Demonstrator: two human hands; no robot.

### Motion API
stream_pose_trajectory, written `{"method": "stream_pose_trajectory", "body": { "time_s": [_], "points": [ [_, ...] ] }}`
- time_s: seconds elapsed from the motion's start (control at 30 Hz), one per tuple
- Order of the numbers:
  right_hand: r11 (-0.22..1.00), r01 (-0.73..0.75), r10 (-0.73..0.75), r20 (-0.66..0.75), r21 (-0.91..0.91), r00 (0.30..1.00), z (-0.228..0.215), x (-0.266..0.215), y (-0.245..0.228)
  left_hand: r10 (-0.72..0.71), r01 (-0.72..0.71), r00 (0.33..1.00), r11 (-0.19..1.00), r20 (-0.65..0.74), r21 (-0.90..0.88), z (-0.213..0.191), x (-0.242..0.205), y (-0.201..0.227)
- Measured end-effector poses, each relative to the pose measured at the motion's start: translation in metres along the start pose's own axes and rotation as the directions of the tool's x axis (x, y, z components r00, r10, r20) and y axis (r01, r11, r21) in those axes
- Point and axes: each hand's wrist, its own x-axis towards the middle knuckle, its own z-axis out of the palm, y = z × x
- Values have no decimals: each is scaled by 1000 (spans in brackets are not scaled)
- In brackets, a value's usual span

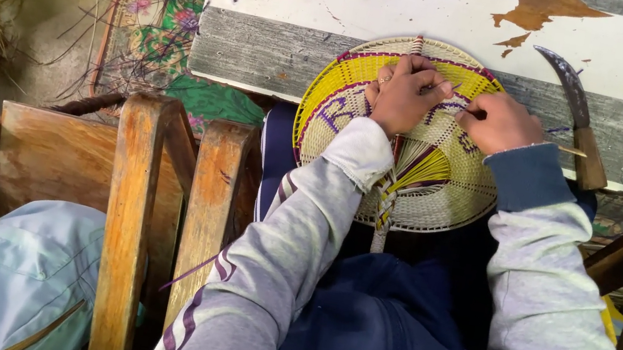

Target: A person is weaving purple fibers into a yellow and white hand fan to create decorative lettering.

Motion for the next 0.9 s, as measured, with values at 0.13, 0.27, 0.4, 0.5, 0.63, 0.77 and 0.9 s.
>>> {"method": "stream_pose_trajectory", "body": {
  "time_s": [0.13,0.27,0.4,0.5,0.63,0.77,0.9],
  "points": [
    [1000,-7,6,12,8,1000,-7,-3,-11,-2,2,1000,1000,-9,-12,7,5,-7],
    [988,-102,112,75,-117,991,-3,9,-15,4,-4,1000,1000,-10,-23,5,0,-4],
    [975,-141,155,74,-172,985,-4,8,-24,15,-16,1000,999,-17,-31,4,-2,-4],
    [972,-151,171,104,-178,980,-3,14,-19,44,-44,999,999,-17,-24,4,1,-8],
    [959,-175,213,162,-222,963,-13,21,-25,54,-51,998,990,-19,129,17,9,-3],
    [968,-192,218,159,-164,963,-10,27,-18,184,-182,983,974,-2,134,12,-9,18],
    [975,-209,219,165,-78,962,-17,25,-23,348,-345,936,937,-62,57,23,3,10]
  ]
}}
